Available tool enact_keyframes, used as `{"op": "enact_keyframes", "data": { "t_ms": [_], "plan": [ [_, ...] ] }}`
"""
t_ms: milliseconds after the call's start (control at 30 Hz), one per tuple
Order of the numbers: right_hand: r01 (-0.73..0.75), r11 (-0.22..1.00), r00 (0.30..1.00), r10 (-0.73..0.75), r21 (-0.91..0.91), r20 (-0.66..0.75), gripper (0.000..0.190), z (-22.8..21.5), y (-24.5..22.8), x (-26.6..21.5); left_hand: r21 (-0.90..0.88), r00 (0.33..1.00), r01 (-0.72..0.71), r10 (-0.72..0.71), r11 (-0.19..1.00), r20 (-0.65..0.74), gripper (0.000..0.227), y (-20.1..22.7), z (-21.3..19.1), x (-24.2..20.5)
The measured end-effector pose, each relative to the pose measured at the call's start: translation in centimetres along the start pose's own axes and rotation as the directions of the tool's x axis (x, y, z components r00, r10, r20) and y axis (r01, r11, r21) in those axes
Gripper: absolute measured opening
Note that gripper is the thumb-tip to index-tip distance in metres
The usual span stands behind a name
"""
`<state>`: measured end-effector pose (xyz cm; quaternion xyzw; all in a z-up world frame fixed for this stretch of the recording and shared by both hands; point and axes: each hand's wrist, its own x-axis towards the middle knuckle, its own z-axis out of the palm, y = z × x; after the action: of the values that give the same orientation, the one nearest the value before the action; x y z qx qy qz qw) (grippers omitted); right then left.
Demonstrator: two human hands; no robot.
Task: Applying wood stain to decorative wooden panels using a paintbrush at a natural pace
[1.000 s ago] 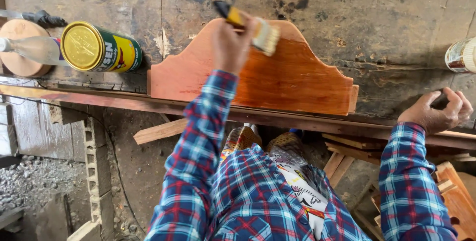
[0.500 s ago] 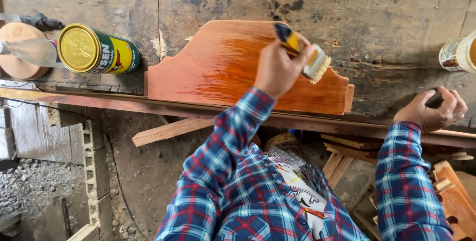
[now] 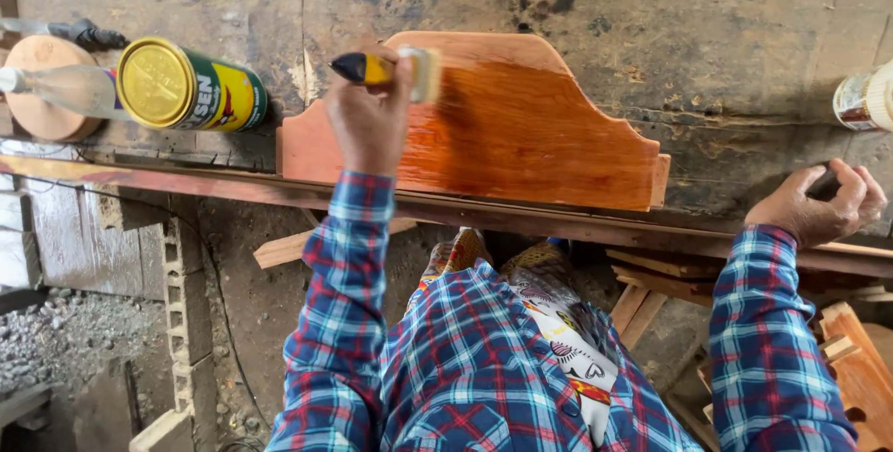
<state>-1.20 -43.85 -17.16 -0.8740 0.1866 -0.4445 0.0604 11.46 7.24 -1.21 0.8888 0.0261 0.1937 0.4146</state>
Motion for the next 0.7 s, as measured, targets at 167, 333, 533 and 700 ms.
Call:
{"op": "enact_keyframes", "data": {
  "t_ms": [167,333,533,700],
  "plan": [
    [0.021,0.999,0.999,-0.020,0.037,-0.030,0.022,-0.3,-0.8,0.6,-0.459,0.952,0.280,-0.185,0.843,0.242,0.006,4.9,5.5,-5.8],
    [0.018,1.000,0.999,-0.018,-0.008,-0.046,0.025,0.3,0.6,0.0,-0.359,0.932,0.271,-0.150,0.893,0.331,0.008,6.5,6.1,-8.6],
    [-0.092,0.991,0.994,0.086,-0.101,-0.063,0.021,0.9,0.8,-0.6,-0.031,0.972,0.222,-0.219,0.975,0.083,0.018,-0.7,-1.7,-7.1],
    [-0.170,0.975,0.985,0.163,-0.141,-0.062,0.014,1.2,0.7,-0.8,0.067,0.991,0.135,-0.135,0.989,-0.011,0.018,2.0,-4.2,-7.5]
  ]
}}
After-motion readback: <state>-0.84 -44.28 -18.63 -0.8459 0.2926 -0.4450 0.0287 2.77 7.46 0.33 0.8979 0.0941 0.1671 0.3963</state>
